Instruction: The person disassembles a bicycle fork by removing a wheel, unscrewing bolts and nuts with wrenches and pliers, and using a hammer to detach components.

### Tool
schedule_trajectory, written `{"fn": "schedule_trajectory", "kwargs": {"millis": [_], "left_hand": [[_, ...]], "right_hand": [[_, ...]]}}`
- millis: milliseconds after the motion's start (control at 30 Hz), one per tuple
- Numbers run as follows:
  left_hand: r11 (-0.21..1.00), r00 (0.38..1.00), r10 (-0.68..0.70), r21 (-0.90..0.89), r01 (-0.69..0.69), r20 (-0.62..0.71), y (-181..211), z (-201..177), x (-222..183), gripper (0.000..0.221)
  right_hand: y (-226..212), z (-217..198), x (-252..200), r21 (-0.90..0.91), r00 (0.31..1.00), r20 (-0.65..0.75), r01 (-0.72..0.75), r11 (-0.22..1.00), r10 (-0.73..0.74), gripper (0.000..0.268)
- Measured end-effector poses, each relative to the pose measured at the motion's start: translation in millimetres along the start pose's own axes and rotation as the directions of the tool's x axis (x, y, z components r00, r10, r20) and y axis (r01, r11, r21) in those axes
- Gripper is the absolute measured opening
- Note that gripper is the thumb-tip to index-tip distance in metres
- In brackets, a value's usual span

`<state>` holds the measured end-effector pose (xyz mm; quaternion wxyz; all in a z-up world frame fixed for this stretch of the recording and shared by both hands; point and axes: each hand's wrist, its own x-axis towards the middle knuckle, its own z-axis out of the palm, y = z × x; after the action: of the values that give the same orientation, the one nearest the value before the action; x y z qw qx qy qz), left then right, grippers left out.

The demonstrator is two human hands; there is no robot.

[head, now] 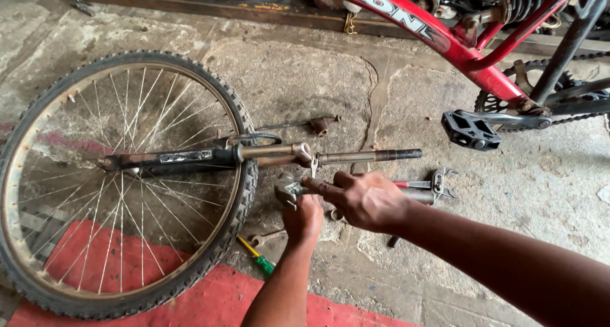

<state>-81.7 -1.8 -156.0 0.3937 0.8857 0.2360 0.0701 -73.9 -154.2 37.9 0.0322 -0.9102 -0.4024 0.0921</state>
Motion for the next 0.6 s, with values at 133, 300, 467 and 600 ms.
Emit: {"fn": "schedule_trajectory", "kwargs": {"millis": [133, 300, 467, 600], "left_hand": [[0.867, 0.939, 0.321, 0.361, -0.344, 0.125, -7, -3, 8, 0.031], [0.960, 0.974, 0.215, 0.168, -0.224, 0.066, -7, 1, 6, 0.019], [0.917, 0.943, 0.307, 0.222, -0.330, 0.131, -4, -9, 9, 0.016], [0.828, 0.849, 0.526, 0.255, -0.499, -0.047, -10, -5, 11, 0.016]], "right_hand": [[-3, -3, 10, -0.070, 0.901, 0.328, -0.277, 0.958, 0.284, 0.052], [-13, -7, 6, -0.028, 0.976, 0.158, -0.148, 0.989, 0.150, 0.055], [-9, -17, 21, -0.019, 0.891, 0.334, -0.319, 0.947, 0.307, 0.050], [-5, -7, 17, -0.077, 0.929, 0.301, -0.202, 0.976, 0.216, 0.063]]}}
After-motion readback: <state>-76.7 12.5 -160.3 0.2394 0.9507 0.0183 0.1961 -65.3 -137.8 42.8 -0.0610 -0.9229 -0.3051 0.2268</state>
